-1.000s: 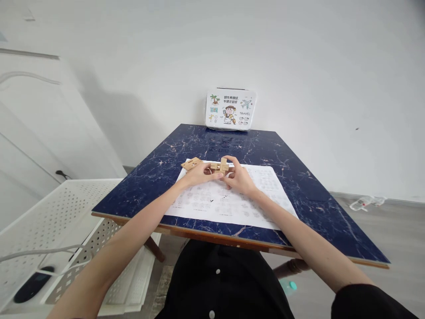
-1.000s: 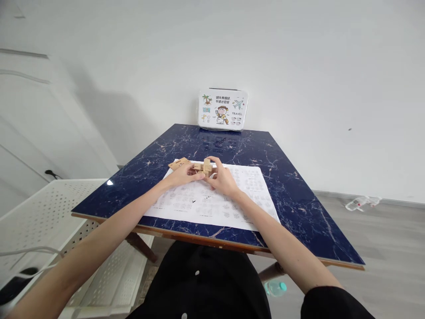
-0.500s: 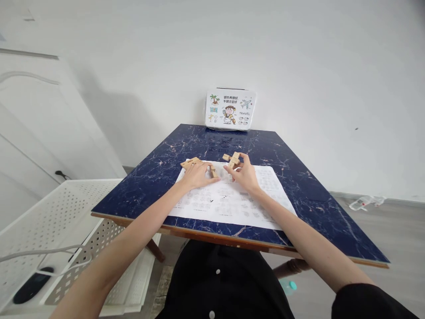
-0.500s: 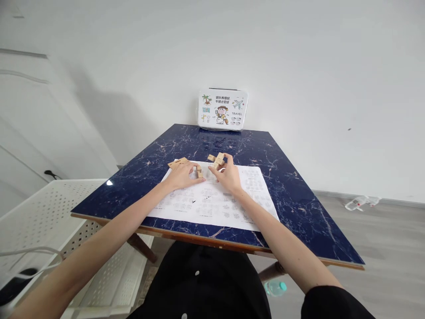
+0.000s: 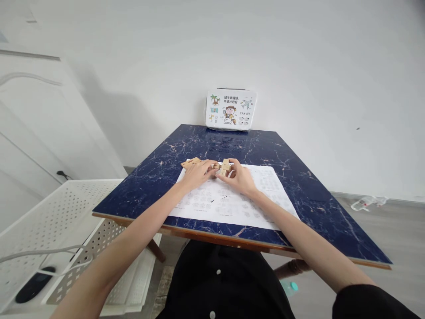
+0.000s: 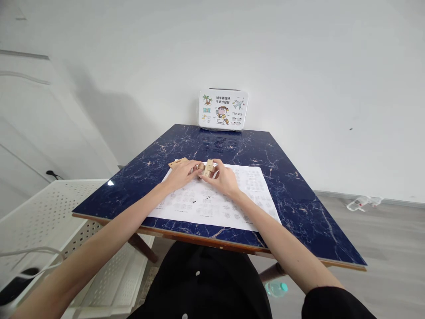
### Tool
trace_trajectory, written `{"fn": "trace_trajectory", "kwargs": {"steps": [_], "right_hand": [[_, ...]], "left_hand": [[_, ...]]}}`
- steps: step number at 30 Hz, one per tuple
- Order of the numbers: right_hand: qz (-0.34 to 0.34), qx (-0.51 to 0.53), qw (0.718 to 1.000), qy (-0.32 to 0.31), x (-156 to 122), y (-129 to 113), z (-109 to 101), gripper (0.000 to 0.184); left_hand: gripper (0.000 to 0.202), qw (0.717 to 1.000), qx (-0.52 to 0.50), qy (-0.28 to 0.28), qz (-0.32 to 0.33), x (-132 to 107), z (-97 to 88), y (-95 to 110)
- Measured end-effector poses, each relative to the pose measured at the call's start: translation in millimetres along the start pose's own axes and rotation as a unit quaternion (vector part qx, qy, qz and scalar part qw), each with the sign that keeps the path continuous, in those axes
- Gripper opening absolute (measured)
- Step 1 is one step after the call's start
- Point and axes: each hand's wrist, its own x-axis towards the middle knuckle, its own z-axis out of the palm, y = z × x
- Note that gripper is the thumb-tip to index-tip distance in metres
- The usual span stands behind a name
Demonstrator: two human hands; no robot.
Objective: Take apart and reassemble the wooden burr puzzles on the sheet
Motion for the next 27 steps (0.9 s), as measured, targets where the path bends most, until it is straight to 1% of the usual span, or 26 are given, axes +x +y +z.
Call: {"fn": "trace_trajectory", "kwargs": {"steps": [2,5,7,9,12,16,18,22,25,27], "right_hand": [[-0.015,-0.007,1.000,0.006,0,-2,-1,0.068],[-0.034,-0.005,0.999,0.011,-1,-5,-2,0.071],[-0.042,0.027,0.999,0.009,-1,-7,-2,0.071],[-0.054,0.083,0.995,0.008,-1,-9,-2,0.069],[-0.082,0.140,0.986,0.029,-1,-10,-3,0.062],[-0.125,0.132,0.980,0.077,-1,-10,-4,0.054],[-0.135,0.132,0.979,0.079,-1,-11,-5,0.054],[-0.133,0.145,0.977,0.079,-2,-14,-6,0.054],[-0.151,0.156,0.974,0.072,-3,-17,-7,0.055],[-0.156,0.152,0.973,0.080,-4,-19,-7,0.053]], "left_hand": [[0.034,1.000,0.009,0.008,0.020,1,-1.1,0],[0.030,0.999,0.012,-0.002,0.044,1,-2.3,-1],[0.024,0.998,0.010,-0.018,0.064,1,-2.8,-1],[0.020,0.996,0.010,-0.031,0.078,1,-3.2,0],[0.019,0.997,0.010,-0.035,0.075,1,-3.9,2],[0.022,0.997,0.000,-0.024,0.071,2,-4.1,3],[0.023,0.997,-0.003,-0.011,0.075,2,-3.7,2],[0.028,0.996,-0.012,0.021,0.084,2,-2.1,0],[0.029,0.996,-0.009,0.023,0.088,2,-1.5,-1],[0.031,0.996,-0.008,0.033,0.077,2,-2.3,0]]}}
